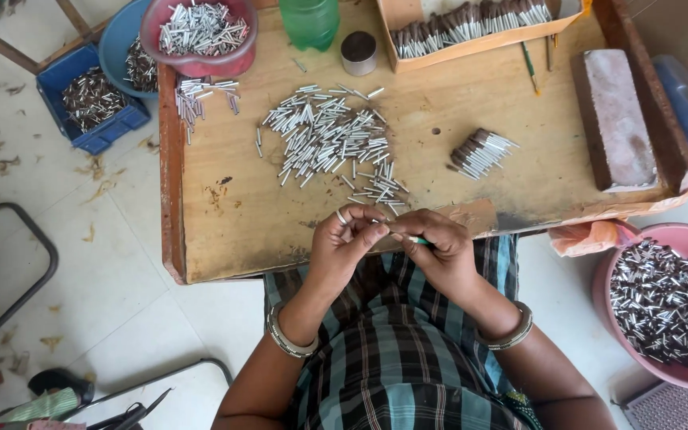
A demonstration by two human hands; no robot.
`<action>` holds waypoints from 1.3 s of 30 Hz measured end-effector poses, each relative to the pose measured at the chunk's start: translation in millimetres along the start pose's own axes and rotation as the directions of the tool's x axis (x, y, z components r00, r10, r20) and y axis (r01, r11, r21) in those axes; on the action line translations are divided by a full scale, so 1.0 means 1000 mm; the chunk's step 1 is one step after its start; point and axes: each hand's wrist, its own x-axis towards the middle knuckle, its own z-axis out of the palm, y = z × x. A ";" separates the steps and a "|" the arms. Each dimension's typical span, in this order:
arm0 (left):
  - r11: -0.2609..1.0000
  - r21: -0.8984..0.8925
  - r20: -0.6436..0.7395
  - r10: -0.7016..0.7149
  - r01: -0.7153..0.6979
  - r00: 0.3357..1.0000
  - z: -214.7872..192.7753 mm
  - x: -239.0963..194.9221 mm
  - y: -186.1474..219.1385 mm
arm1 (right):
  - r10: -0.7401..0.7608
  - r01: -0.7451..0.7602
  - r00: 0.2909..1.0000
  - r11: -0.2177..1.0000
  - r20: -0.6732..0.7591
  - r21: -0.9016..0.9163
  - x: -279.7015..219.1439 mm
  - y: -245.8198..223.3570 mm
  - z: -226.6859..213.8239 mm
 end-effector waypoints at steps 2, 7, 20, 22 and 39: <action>0.995 -0.075 -0.004 -0.062 0.062 0.998 0.002 -0.002 0.012 | -0.006 0.006 1.000 0.999 0.009 0.035 -0.001 -0.006 0.000; 0.144 0.932 0.273 0.323 -0.332 0.906 -0.002 0.004 0.032 | 0.213 -0.191 0.977 0.919 0.027 -0.344 -0.004 -0.019 -0.005; 0.997 -0.073 0.002 -0.013 0.013 1.000 0.004 -0.011 -0.023 | -0.003 0.024 0.999 0.899 0.049 -0.437 -0.021 -0.013 -0.008; 0.996 -0.085 -0.020 0.003 -0.005 1.000 0.008 -0.013 -0.020 | 0.020 0.004 0.999 0.901 0.050 -0.434 -0.022 -0.014 -0.007; 0.996 0.083 0.234 -0.009 -0.011 0.972 0.017 -0.023 -0.008 | -0.045 0.030 0.988 0.994 0.146 0.102 -0.043 0.015 -0.021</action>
